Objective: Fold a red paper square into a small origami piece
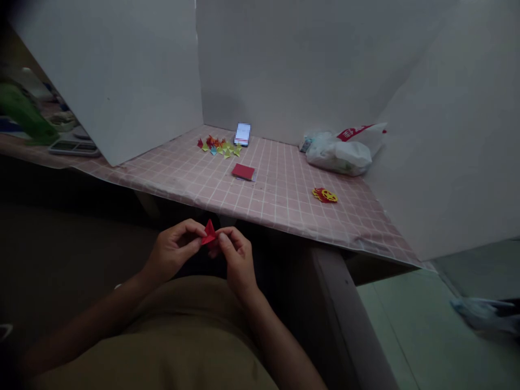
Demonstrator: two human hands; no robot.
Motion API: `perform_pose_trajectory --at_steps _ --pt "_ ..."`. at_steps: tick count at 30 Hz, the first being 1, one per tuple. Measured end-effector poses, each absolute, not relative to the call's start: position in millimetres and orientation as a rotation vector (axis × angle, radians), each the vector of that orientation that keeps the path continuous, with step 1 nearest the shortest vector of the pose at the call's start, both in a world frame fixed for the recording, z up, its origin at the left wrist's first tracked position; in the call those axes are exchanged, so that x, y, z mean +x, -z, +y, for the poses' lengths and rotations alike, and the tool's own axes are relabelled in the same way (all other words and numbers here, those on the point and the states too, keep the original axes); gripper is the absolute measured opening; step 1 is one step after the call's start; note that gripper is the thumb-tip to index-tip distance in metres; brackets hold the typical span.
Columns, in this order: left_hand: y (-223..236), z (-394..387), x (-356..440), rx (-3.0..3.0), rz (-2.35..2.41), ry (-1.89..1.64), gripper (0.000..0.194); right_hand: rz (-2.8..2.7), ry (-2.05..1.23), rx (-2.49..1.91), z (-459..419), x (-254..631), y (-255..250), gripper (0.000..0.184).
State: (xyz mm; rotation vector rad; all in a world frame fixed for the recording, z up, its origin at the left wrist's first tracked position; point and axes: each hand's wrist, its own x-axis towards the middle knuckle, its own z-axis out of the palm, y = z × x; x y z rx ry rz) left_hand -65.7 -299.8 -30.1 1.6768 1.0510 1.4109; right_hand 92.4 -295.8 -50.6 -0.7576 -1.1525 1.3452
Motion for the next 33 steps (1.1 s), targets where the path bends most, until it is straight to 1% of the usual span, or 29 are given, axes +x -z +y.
perform_pose_trajectory --at_steps 6,16,20,24,29,33 --pt "22.4 -301.7 -67.6 1.859 1.058 -1.311 0.013 -1.160 -1.338 -0.799 -293.2 94.9 49.0 0.018" --pt "19.0 -302.3 -67.0 1.862 1.020 -1.202 0.011 -1.184 -1.325 -0.855 -295.0 95.0 45.5 0.021" --pt "20.0 -304.3 -65.5 1.592 0.995 -1.231 0.008 -1.200 -1.246 -0.908 -295.9 92.9 44.7 0.023" --pt "22.4 -301.6 -62.4 1.271 1.024 -1.244 0.016 -1.231 -1.211 -0.928 -296.8 91.6 45.1 0.023" --pt "24.0 -297.2 -60.4 1.114 0.967 -1.170 0.017 -1.295 -1.152 -0.953 -298.2 91.7 45.1 0.023" --pt "20.7 -297.7 -61.4 1.108 0.979 -1.149 0.016 -1.303 -1.130 -0.978 -298.7 91.4 44.4 0.024"
